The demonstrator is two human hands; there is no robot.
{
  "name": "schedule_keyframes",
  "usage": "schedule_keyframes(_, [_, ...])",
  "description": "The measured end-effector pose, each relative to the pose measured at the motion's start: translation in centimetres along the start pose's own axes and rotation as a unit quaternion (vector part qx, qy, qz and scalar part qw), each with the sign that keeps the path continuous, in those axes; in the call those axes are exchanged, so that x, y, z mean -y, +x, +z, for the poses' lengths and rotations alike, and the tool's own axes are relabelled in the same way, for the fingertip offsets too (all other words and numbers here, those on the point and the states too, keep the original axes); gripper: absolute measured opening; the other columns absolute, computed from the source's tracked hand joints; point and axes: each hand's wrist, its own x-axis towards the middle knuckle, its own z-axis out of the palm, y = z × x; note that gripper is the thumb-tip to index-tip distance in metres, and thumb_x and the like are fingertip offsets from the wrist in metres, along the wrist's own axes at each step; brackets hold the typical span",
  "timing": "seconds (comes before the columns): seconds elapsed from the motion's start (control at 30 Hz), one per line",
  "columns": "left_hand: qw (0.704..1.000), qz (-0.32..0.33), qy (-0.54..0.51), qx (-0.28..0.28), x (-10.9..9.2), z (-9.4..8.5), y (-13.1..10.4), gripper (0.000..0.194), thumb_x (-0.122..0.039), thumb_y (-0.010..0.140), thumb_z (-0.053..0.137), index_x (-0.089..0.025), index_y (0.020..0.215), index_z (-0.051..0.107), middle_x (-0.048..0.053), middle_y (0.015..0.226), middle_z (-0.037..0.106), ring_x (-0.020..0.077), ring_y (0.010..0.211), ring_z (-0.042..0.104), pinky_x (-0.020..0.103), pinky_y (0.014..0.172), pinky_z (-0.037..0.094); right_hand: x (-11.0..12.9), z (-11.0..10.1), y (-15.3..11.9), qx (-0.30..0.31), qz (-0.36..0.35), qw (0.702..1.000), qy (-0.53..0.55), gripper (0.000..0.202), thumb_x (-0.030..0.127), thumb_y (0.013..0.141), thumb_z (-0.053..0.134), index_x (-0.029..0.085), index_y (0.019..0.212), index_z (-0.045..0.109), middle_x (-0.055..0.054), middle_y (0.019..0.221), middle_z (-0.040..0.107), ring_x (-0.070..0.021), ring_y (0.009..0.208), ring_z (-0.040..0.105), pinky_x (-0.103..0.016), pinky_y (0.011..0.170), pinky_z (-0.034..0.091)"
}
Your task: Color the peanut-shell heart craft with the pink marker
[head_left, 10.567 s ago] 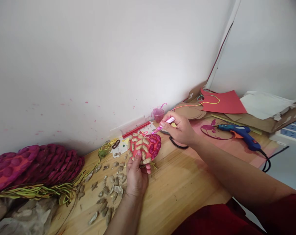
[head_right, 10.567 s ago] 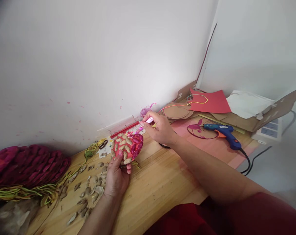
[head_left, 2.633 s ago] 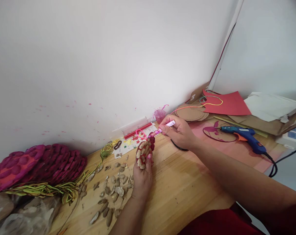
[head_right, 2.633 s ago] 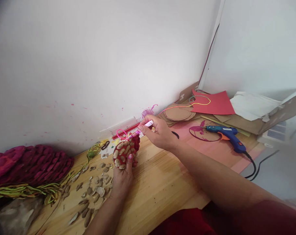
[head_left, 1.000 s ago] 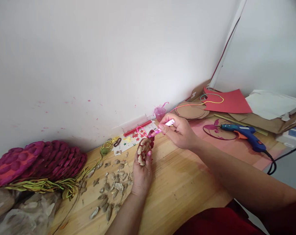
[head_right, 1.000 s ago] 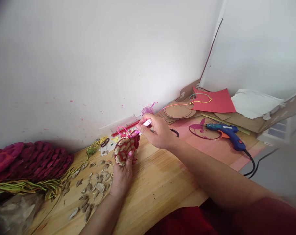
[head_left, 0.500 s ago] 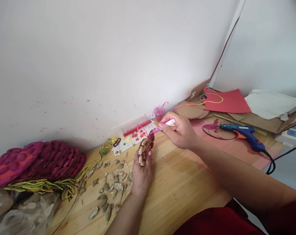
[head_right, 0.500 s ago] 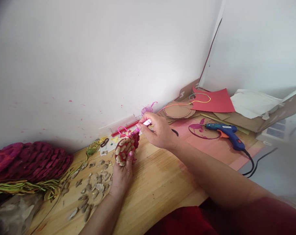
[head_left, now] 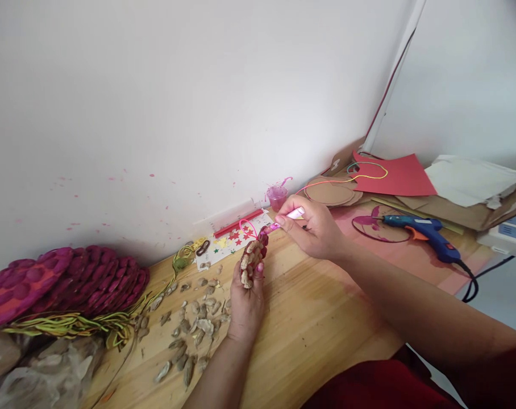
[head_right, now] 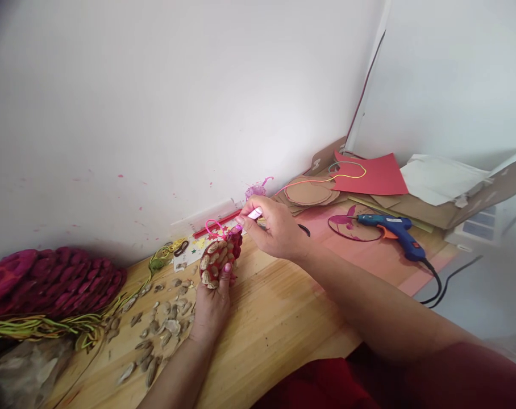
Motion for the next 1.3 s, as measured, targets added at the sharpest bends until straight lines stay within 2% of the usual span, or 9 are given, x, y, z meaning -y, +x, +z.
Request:
schedule_keyframes(0.23, [1.000,-0.009,-0.012,0.009,0.09,-0.01,-0.06,0.047,-0.048,0.095,0.063,-0.019,0.133,0.065,0.017,0.132,0.070,0.0304,0.120,0.068,0.043,0.103,0.055,0.25,-0.02,-0.08,0.014,0.003,1.000,0.027,0.018,0.034,0.095,0.064,0.021,0.083,0.058,0.002,0.067,0.057,-0.0136,0.060,0.048,-0.029,0.060,0.037])
schedule_keyframes(0.4, [1.000,-0.001,-0.006,0.029,0.35,-0.11,-0.03,0.047,-0.047,0.097,0.060,-0.020,0.135,0.063,0.016,0.139,0.067,0.0290,0.124,0.066,0.043,0.106,0.052,0.35,-0.03,-0.07,0.011,-0.006,1.000,0.004,0.014,0.029,0.094,0.065,0.021,0.084,0.059,0.000,0.073,0.060,-0.0149,0.066,0.052,-0.031,0.065,0.039])
schedule_keyframes(0.6, [1.000,0.001,0.003,0.024,0.00,-0.14,-0.04,0.046,-0.049,0.096,0.061,-0.018,0.130,0.064,0.017,0.133,0.070,0.0291,0.121,0.067,0.044,0.105,0.052,0.14,-0.21,0.12,-0.005,-0.041,0.999,-0.011,0.012,0.026,0.094,0.063,0.020,0.085,0.058,0.000,0.076,0.061,-0.0146,0.069,0.054,-0.029,0.067,0.040])
schedule_keyframes(0.77, [1.000,0.007,-0.002,0.029,-0.06,-0.10,-0.08,0.045,-0.047,0.096,0.061,-0.020,0.132,0.064,0.016,0.136,0.069,0.0299,0.123,0.066,0.044,0.104,0.052,0.29,-0.14,0.03,0.014,-0.024,1.000,0.008,0.012,0.026,0.093,0.064,0.019,0.085,0.059,0.001,0.072,0.058,-0.0129,0.063,0.051,-0.028,0.062,0.038])
schedule_keyframes(0.93, [1.000,0.013,0.001,0.016,0.04,-0.08,-0.08,0.040,-0.046,0.094,0.064,-0.017,0.122,0.067,0.016,0.121,0.074,0.0300,0.115,0.069,0.045,0.102,0.053,0.03,-0.23,0.10,-0.001,-0.028,1.000,-0.004,0.011,0.025,0.093,0.064,0.019,0.085,0.059,0.001,0.075,0.060,-0.0136,0.067,0.053,-0.028,0.065,0.039])
schedule_keyframes(1.07, [1.000,0.012,0.000,0.025,-0.14,-0.09,-0.02,0.045,-0.048,0.095,0.062,-0.019,0.129,0.065,0.016,0.132,0.070,0.0298,0.122,0.066,0.044,0.106,0.051,-0.03,-0.30,0.16,-0.001,-0.024,1.000,0.001,0.011,0.026,0.094,0.063,0.019,0.086,0.058,0.001,0.073,0.059,-0.0128,0.064,0.051,-0.028,0.063,0.039])
schedule_keyframes(1.3, [1.000,0.004,-0.002,0.018,-0.03,-0.11,0.03,0.047,-0.050,0.094,0.065,-0.020,0.131,0.066,0.016,0.133,0.070,0.0295,0.118,0.068,0.043,0.102,0.054,0.40,-0.13,-0.09,0.013,-0.040,0.999,0.009,0.012,0.024,0.094,0.063,0.019,0.084,0.057,0.002,0.070,0.057,-0.0124,0.064,0.050,-0.028,0.065,0.038])
